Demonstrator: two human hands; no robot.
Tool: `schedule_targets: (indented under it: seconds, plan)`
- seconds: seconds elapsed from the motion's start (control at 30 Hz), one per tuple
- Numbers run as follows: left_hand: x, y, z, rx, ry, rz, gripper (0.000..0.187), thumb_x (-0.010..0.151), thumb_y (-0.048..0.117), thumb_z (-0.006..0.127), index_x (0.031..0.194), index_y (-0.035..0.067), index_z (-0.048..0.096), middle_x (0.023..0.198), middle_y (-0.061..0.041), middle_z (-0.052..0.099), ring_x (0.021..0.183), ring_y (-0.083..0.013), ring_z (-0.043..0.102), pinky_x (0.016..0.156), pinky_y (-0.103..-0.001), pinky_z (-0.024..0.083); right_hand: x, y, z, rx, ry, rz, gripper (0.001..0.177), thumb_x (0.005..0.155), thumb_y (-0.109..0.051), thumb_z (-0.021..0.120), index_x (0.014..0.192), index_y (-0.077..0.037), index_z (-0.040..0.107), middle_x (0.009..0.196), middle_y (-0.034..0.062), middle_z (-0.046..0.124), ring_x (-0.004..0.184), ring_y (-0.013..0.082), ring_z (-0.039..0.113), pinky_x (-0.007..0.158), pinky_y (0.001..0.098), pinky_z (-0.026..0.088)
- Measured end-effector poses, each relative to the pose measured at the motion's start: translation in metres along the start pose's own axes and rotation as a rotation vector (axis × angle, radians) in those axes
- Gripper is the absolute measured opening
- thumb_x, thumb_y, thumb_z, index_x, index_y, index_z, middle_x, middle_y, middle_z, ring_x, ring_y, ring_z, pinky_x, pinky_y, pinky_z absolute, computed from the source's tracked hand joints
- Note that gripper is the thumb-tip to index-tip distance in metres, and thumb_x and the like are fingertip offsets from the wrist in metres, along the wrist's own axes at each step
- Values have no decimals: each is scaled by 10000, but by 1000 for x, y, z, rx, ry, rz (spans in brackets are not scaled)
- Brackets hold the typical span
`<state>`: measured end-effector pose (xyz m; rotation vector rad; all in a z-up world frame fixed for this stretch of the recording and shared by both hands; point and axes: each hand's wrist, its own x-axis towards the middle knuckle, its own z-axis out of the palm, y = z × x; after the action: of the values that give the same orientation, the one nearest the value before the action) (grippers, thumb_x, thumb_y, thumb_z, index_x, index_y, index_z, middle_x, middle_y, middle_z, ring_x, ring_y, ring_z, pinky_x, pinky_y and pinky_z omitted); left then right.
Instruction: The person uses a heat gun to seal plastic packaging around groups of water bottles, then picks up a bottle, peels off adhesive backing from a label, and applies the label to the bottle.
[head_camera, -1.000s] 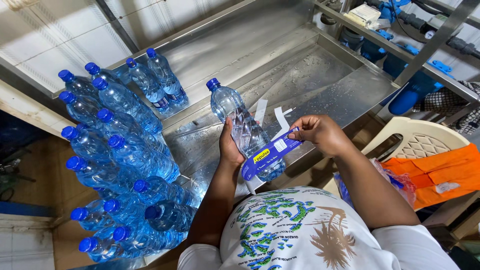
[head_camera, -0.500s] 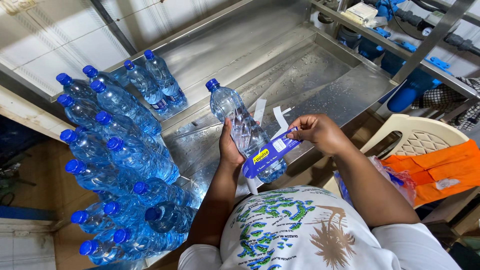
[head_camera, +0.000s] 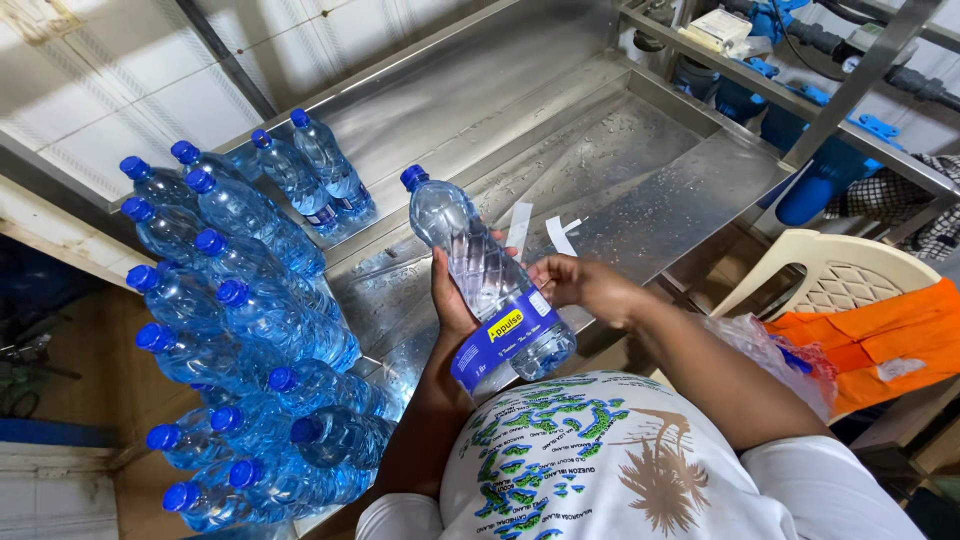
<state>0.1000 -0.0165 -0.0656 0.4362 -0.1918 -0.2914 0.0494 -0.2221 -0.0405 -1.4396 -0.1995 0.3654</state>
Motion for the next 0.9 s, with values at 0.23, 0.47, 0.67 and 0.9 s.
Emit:
schedule_targets:
  seconds: [0.23,0.47,0.67,0.9]
  plan:
    - [14,-13,-33,47,48,120,667,965,549,534,1401,47,589,1305,-211,682,1118,-442,691,1030,-601,519,-26,-28,44,-190,239,-120,445,1037,-287,524,1418,-66,587,1299,168,644,1272,284,577,1078,500,472]
    - [14,-10,-22,-131,-265,-55,808,908,631,614,1426,15,546,1210,-271,680,1040,-455,709,921,-624,579,-14,-67,80,275,-75,291,1099,861,-832,349,1661,-113,126,1552,377,375,1386,556,441,1075,714,391]
    - [16,-6,-22,-66,-159,79,765,978,669,464,1394,36,567,1269,-246,658,1066,-437,701,974,-632,544,15,40,15,43,305,-265,585,1104,-462,396,1320,35,618,1231,266,695,1198,359,640,1063,543,483]
    - [-18,-2,35,464,399,375,558,992,460,652,1333,27,568,1223,-212,655,1110,-355,651,1058,-555,495,-30,-37,61,-624,212,-33,855,914,-488,715,1587,-91,367,1319,294,623,1270,472,591,1076,586,465]
